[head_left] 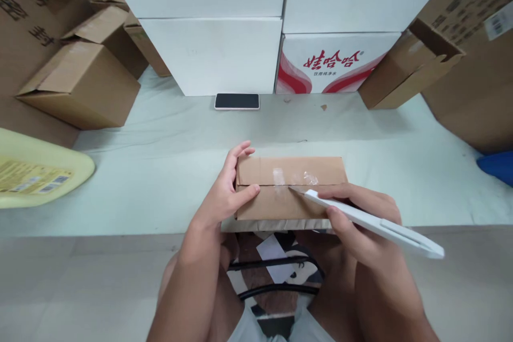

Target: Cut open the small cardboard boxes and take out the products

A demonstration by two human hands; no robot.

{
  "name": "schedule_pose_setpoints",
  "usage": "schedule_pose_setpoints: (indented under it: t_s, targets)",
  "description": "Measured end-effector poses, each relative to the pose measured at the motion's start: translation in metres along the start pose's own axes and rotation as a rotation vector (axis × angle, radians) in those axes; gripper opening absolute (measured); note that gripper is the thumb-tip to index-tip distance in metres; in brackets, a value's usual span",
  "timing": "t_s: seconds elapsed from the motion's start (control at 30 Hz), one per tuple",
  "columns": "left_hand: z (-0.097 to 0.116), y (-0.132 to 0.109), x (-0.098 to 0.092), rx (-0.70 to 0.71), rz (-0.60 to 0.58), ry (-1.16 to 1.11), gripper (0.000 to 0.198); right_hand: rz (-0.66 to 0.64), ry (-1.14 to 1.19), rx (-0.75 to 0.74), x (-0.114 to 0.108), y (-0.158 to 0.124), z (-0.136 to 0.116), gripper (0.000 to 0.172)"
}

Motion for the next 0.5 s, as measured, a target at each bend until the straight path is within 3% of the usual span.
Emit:
schedule_pose_setpoints:
  t_s: [0.2, 0.5]
  targets:
    - [-0.004, 0.003, -0.001, -0.012, 0.019, -0.013, 0.079, -0.059, 0.039, -0.047, -0.001, 0.0, 0.005, 0.014]
    - [-0.003, 0.004, -0.003, -0.03, 0.041, -0.011, 0.078, 0.023, 0.051, 0.029, -0.006, 0.0, 0.016, 0.011]
Point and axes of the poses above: each hand's wrist, its own y-axis towards the middle knuckle, its own x-axis out of the palm, z = x × y, the point moved 8 cm from there along y, towards the middle knuckle, and after that the axes turned 1 degree about z, right-handed, at the moved point
